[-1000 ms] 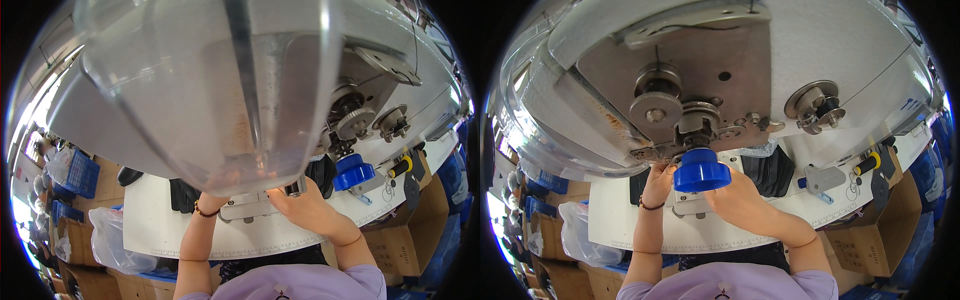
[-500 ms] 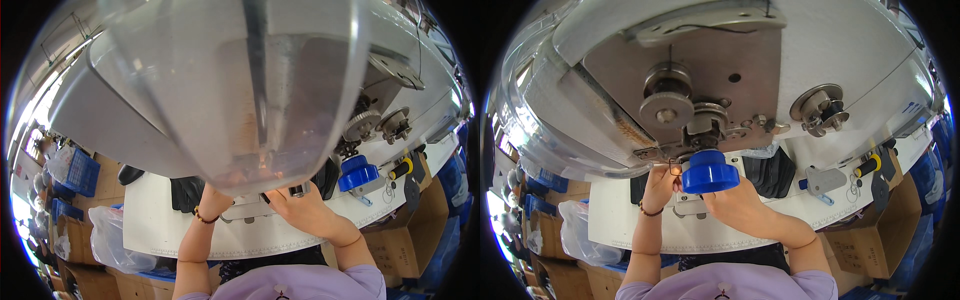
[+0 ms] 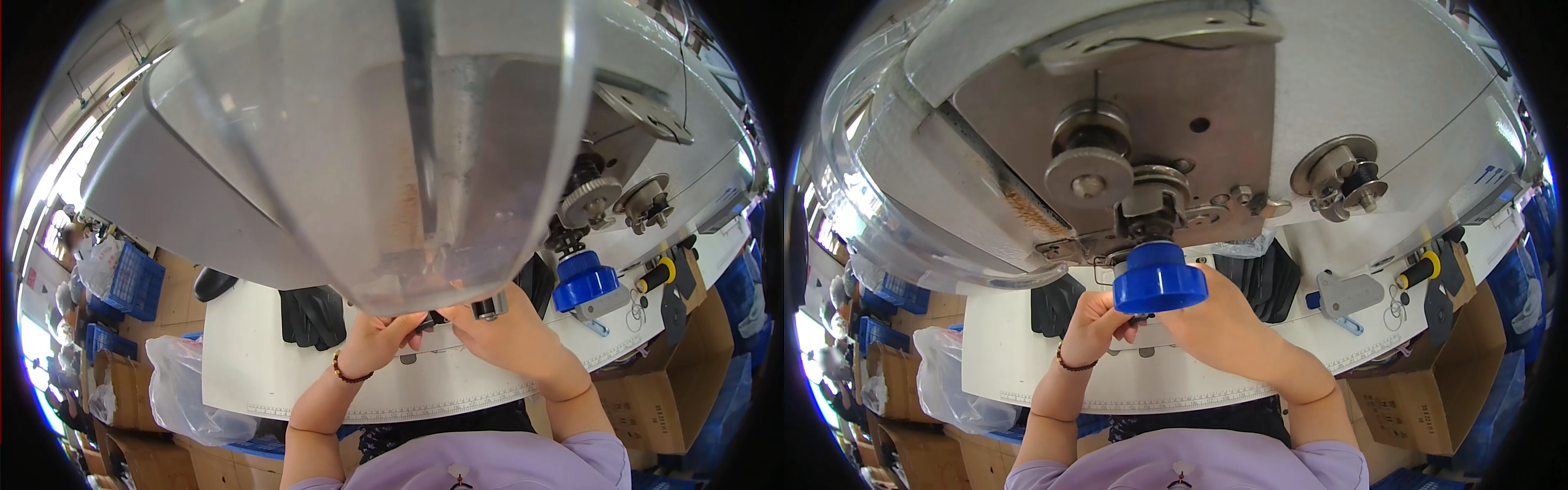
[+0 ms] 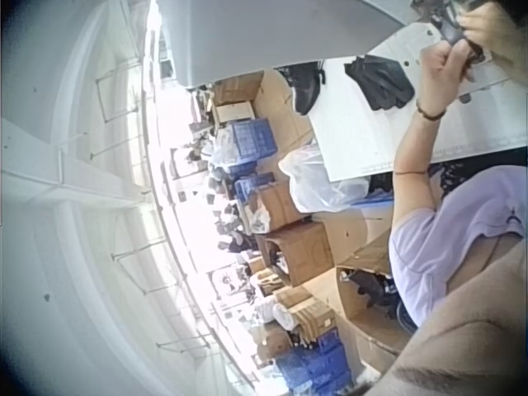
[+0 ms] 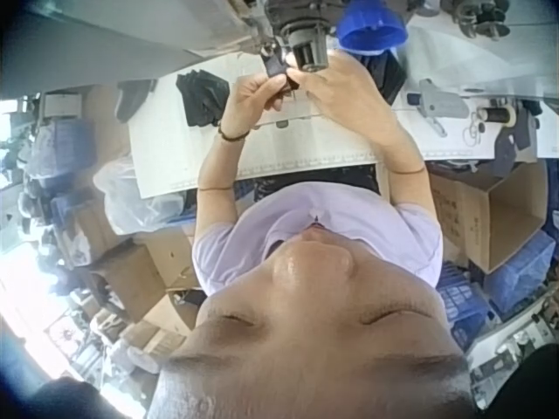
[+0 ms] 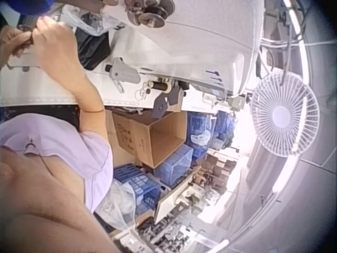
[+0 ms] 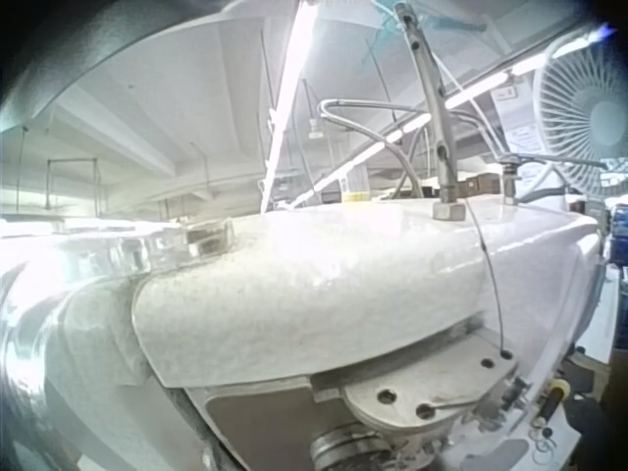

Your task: Using an industrial stitching machine to join pieces of leather for shoe construction.

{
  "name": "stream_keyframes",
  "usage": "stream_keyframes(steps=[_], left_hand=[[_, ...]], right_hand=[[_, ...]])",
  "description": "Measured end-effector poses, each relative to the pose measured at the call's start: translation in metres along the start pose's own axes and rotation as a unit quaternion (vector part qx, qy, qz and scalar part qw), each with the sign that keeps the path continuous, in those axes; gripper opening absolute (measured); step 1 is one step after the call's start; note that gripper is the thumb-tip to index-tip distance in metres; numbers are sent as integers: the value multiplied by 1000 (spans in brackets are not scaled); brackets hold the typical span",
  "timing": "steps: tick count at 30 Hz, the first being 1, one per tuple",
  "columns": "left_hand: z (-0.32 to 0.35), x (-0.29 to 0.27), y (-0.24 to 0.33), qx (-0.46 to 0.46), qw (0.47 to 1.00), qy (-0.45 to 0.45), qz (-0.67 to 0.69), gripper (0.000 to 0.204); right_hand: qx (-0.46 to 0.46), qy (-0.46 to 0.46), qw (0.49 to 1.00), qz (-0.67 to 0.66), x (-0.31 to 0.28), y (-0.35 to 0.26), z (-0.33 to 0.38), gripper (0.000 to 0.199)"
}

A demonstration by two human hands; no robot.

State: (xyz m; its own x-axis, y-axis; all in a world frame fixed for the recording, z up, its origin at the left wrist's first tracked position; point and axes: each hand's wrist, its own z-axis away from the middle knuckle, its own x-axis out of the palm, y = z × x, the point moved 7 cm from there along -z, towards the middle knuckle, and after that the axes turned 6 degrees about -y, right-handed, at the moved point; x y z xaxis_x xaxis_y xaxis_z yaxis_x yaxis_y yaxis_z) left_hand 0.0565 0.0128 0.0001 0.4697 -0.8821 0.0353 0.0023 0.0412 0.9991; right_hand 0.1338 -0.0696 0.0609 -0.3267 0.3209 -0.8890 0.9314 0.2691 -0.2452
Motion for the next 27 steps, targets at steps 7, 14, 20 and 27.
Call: stream_keyframes(steps=[7,14,20,27], left_hand=[[-1,-6,-2,-22,999,16,28,23],[-5,-11,5,16,1000,9,-20,27],[-9,-10,11,27,999,18,-19,28],[-15,-24,-1,30,998,43,43,19]], right_hand=[[82,62,980,-168,-7,24,1,30],[78,88,977,-180,-6,23,2,32],[61,101,976,-183,-4,28,-1,30],[26,134,985,-110,-12,20,-4,24]])
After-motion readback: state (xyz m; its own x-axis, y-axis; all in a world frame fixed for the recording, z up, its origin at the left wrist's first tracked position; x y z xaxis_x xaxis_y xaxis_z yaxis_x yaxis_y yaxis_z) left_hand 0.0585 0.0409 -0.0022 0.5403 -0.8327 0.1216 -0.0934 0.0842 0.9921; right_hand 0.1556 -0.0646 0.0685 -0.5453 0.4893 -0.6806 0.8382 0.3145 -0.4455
